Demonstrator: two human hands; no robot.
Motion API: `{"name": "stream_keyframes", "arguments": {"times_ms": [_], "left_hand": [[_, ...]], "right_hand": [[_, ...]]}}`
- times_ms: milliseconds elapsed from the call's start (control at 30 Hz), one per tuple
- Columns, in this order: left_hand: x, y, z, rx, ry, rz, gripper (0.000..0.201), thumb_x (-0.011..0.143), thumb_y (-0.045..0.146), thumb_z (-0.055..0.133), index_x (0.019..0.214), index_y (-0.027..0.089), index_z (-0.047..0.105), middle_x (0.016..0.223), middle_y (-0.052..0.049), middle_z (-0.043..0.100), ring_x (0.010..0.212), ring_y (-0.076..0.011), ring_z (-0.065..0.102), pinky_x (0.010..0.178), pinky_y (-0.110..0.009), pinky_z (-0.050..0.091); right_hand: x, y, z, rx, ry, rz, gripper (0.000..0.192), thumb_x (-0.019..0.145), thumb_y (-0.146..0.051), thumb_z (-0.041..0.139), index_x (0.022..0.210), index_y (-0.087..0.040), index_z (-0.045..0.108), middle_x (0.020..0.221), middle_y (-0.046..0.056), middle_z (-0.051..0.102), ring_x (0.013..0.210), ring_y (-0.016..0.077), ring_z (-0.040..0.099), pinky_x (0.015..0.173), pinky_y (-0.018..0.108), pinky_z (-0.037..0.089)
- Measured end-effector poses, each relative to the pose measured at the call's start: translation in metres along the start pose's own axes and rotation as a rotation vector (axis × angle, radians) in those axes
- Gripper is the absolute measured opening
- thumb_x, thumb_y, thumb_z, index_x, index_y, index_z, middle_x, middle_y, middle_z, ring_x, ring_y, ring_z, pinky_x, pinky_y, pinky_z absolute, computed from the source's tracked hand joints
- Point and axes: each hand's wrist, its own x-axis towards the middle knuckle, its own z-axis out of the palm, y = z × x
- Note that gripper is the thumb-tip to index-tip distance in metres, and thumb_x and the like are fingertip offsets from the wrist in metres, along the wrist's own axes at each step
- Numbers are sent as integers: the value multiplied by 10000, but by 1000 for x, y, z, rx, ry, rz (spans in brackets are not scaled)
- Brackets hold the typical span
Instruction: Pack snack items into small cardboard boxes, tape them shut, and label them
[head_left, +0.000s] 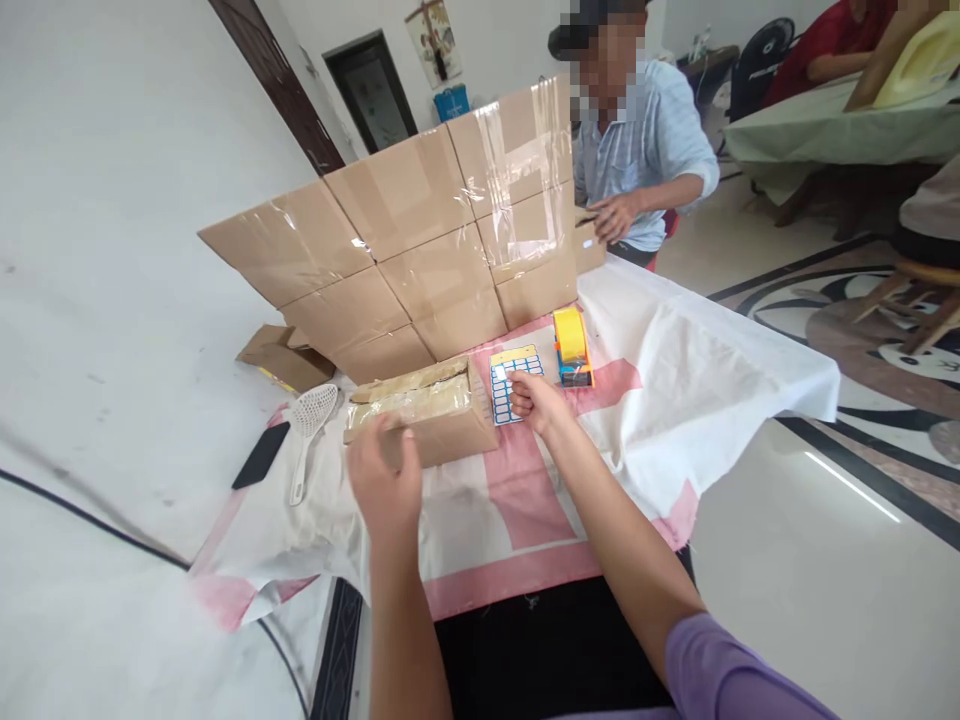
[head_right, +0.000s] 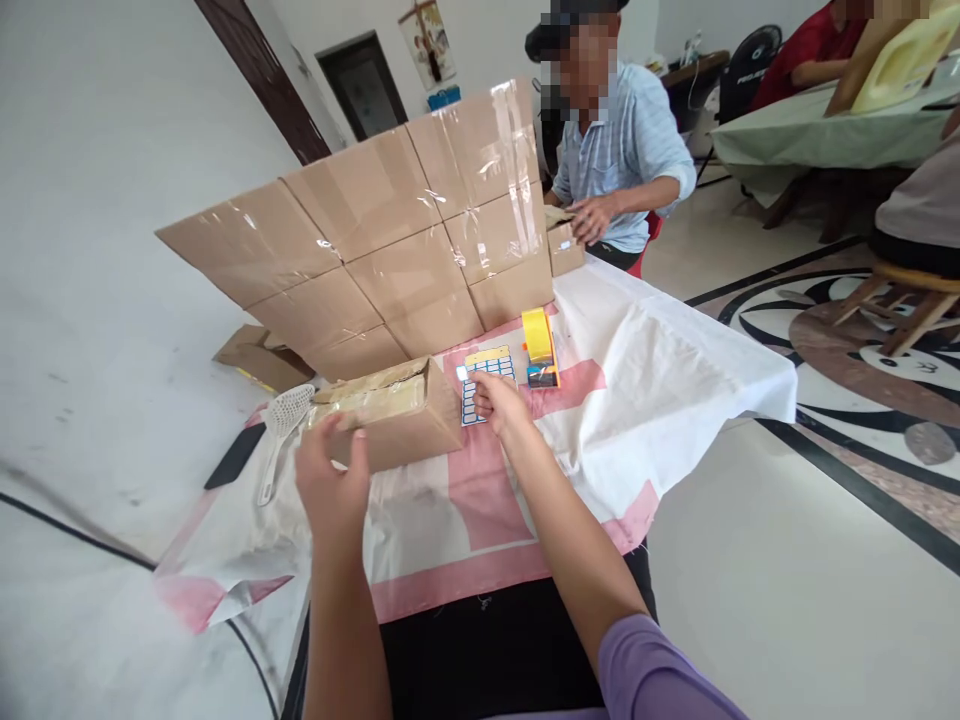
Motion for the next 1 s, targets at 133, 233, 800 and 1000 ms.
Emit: {"name": "stream_keyframes", "arguments": {"times_ms": [133,233,800,1000], "left_hand": [[9,-35,-1,143,132,-31,358,899,326,623,1209,149,639,1360,-183,591,1347,-326,494,1171,-527,301],[8,-49,-2,123,102,-92,366,917,334,592,1227,146,635,1379,-183,570,1376,-318,466,1180,-512,306],[3,-58,5,85,94,-182,415,919,347,572,1308,204,588,1280,-106,623,1147,-246,590,1060,-436,432],[3,-56,5,82,103,-189,420,906,333,591,1304,199,596,1282,-108,632,1120,-242,604,1046,-428,440]], "right_hand": [[4,23,7,126,38,146,320,775,-243,629,627,-240,345,400,-142,213,369,57,129,370,204,132],[2,32,12,186,76,195,282,784,-204,616,639,-228,376,397,-142,226,360,51,136,365,198,117],[1,40,14,108,208,101,291,738,-130,663,577,-209,433,383,-120,277,346,41,203,346,195,123],[0,40,14,57,173,120,326,733,-141,655,558,-221,391,388,-123,245,357,42,167,353,199,110]]}}
